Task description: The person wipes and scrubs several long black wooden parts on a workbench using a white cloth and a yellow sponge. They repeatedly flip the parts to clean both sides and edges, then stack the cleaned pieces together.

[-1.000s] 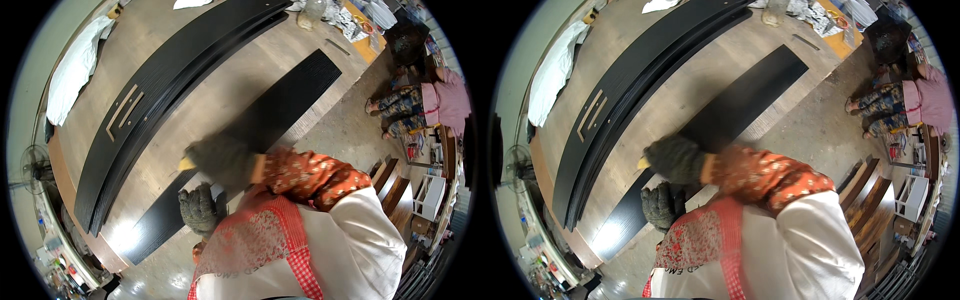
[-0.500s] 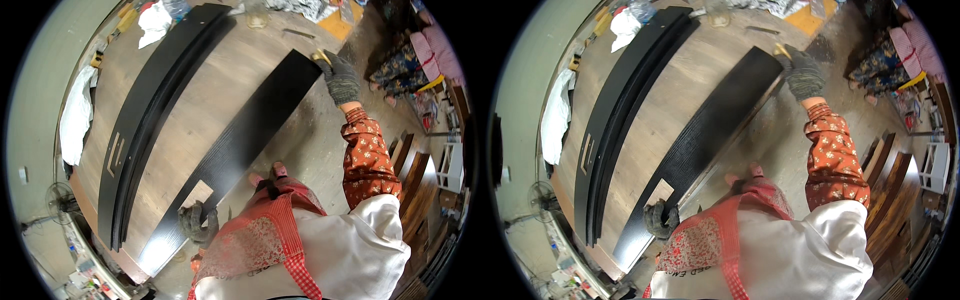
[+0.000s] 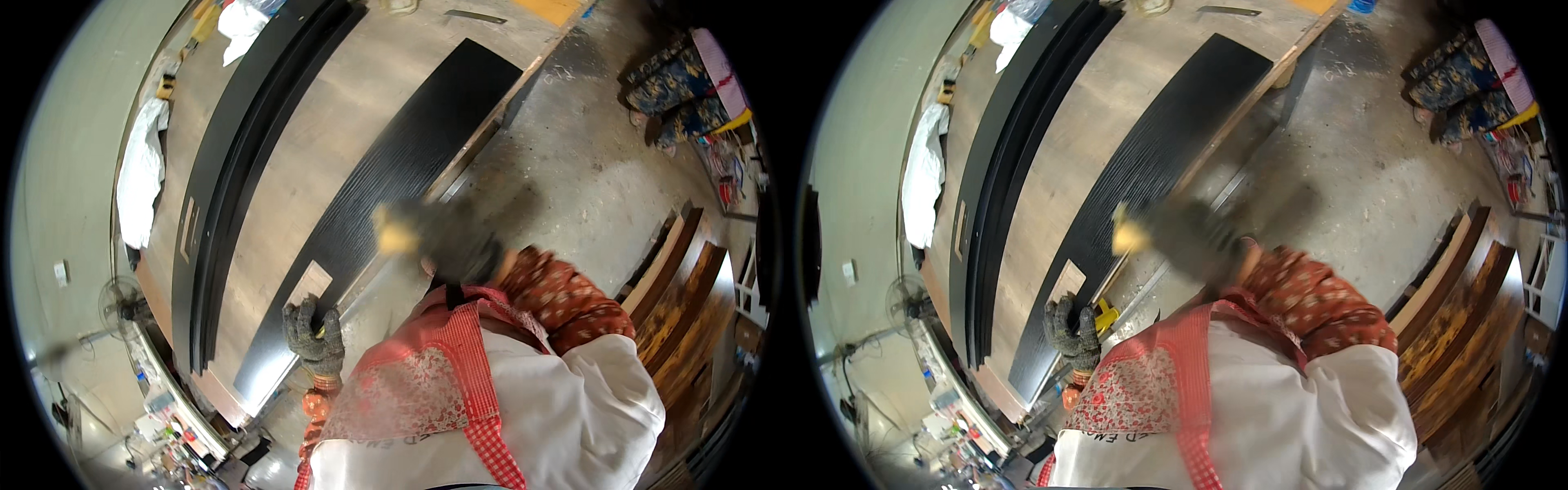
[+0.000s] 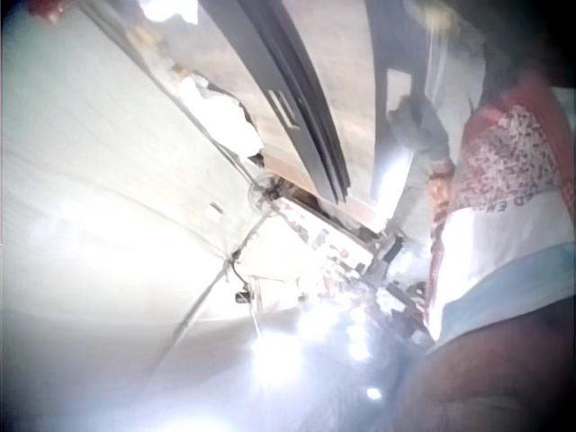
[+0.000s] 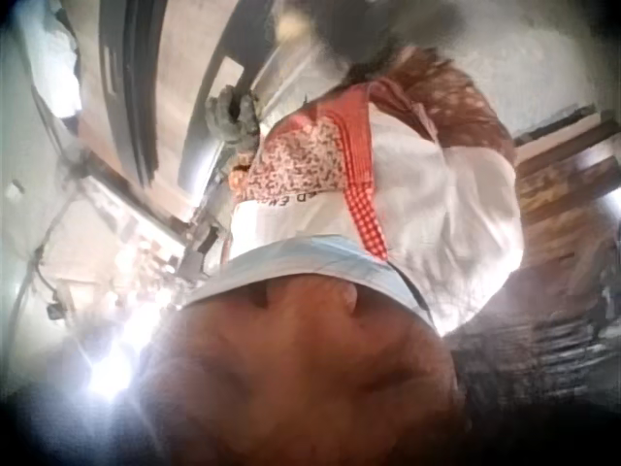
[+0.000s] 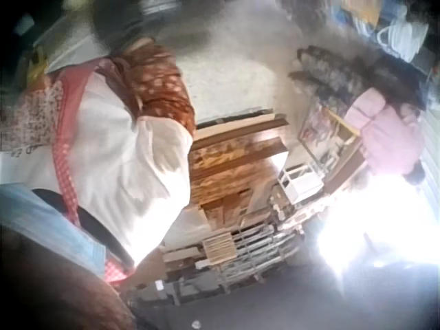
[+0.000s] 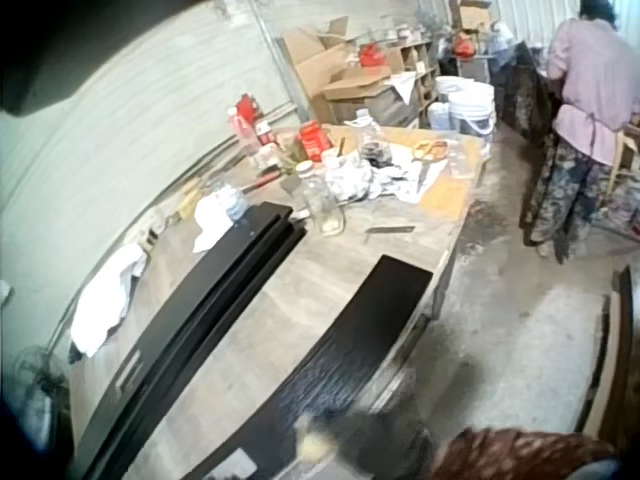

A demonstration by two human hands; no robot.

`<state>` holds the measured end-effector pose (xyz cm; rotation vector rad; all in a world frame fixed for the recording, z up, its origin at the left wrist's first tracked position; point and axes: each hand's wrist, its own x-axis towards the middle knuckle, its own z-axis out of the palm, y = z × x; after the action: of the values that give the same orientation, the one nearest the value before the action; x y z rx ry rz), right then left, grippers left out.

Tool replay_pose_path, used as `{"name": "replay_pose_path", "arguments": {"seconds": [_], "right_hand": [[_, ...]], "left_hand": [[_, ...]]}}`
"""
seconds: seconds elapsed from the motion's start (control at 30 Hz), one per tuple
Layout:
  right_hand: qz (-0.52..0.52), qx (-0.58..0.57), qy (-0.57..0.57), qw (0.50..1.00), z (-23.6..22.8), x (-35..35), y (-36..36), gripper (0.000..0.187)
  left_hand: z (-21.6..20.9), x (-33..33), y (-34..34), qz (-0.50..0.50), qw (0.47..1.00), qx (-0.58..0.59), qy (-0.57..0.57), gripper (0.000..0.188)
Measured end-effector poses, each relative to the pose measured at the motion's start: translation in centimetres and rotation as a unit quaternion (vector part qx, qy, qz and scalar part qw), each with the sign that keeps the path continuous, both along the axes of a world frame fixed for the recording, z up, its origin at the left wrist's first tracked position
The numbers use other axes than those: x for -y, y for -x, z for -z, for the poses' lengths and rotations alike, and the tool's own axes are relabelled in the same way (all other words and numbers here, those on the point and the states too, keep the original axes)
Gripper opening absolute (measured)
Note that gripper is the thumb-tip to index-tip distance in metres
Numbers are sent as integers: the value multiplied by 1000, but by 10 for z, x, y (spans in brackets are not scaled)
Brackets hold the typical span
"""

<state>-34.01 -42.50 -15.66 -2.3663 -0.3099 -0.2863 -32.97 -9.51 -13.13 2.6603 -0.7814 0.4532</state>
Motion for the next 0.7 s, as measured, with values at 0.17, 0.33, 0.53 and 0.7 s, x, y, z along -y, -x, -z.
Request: {"name": "replay_pose_path", "arguments": {"seconds": [0.17,0.33,0.53,0.7], "right_hand": [[318,161,43,933,-25,128,-9,36],[305,134,67,941,-11,51,3,45],[4,74,-63,995,-11,-120,23,46],[-88,-23,-116,989,-22,-219,24,38]], "left_hand": [[-5,7,7,-47,999,-17,-1,42],[-4,-5,8,-34,999,-37,-7,48],[-15,-40,14,45,993,-85,65,57],[-20,-165,18,-2,1000,-19,-14,52]]}}
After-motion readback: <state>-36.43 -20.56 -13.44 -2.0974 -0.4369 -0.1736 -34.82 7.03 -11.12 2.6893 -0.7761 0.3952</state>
